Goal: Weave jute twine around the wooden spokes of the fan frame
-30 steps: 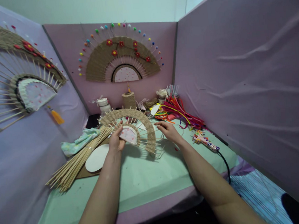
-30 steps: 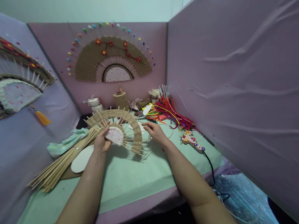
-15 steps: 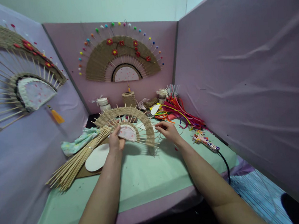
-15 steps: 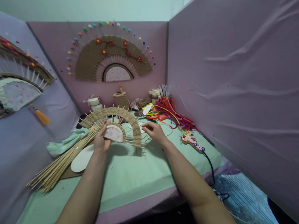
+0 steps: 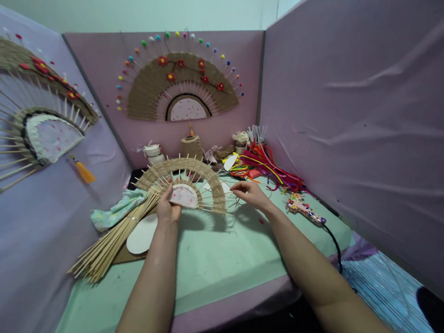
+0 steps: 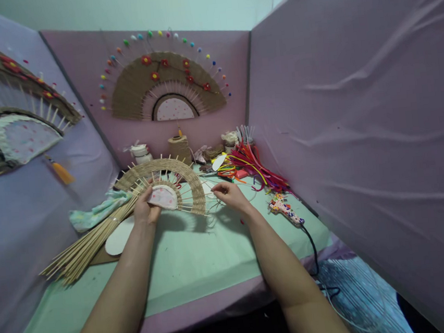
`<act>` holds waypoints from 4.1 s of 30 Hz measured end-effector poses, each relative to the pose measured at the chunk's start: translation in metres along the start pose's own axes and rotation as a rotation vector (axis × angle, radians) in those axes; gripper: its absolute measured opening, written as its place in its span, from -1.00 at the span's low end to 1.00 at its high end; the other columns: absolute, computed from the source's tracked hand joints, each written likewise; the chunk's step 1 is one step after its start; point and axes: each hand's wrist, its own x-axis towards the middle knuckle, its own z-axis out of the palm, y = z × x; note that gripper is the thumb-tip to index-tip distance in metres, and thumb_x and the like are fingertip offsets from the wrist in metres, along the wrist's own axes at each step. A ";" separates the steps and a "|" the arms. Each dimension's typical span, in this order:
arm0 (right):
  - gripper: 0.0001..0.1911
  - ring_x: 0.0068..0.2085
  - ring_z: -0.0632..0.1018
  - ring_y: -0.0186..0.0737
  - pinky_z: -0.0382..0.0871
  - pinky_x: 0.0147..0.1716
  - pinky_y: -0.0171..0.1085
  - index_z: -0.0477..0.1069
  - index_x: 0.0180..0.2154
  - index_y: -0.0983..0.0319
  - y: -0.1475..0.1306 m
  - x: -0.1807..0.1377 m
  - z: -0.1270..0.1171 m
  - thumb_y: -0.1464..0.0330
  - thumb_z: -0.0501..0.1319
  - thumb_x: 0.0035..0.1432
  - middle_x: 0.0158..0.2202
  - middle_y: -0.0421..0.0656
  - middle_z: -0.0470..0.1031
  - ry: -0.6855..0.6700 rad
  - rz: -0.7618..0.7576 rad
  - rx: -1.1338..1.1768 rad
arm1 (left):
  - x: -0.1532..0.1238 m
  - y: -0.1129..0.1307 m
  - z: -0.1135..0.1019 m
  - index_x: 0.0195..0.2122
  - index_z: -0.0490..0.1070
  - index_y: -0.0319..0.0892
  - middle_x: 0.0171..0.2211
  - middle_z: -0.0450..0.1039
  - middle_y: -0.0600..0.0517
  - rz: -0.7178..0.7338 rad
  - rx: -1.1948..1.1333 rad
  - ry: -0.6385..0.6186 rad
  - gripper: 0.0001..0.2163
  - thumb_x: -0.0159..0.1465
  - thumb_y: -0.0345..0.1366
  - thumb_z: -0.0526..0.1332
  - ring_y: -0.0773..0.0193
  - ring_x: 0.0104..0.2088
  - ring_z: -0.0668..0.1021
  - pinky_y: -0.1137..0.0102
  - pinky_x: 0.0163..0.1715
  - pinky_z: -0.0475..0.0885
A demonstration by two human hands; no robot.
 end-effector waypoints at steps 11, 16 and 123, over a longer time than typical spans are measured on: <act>-0.89 -0.21 0.53 -0.19 0.33 -0.13 -0.21 0.50 -0.41 0.23 -0.005 -0.004 0.004 0.36 0.21 0.05 -0.30 -0.10 0.56 -0.038 -0.217 -0.047 | 0.004 -0.001 -0.005 -0.18 0.49 -0.24 -0.32 0.58 -0.03 -0.001 -0.018 0.034 -0.75 0.19 -0.52 0.08 0.28 -0.24 0.58 0.34 -0.06 0.42; -0.84 -0.39 0.48 -0.29 0.33 -0.30 -0.29 0.52 -0.33 0.25 -0.002 -0.003 0.006 0.36 0.19 0.07 -0.41 -0.15 0.55 -0.074 -0.188 -0.134 | 0.004 -0.002 -0.002 -0.18 0.48 -0.26 -0.32 0.57 -0.03 0.045 -0.074 0.083 -0.75 0.18 -0.54 0.08 0.31 -0.27 0.58 0.33 -0.06 0.41; -0.69 -0.62 0.15 -0.47 -0.05 -0.64 -0.38 0.42 -0.29 0.23 -0.017 -0.015 0.063 0.18 0.31 -0.05 -0.57 -0.27 0.30 0.031 0.134 0.688 | -0.037 -0.037 0.017 -0.11 0.45 -0.17 -0.12 0.53 -0.09 -0.291 -0.115 -0.304 -0.78 0.25 -0.34 0.13 0.17 -0.06 0.53 0.20 0.02 0.37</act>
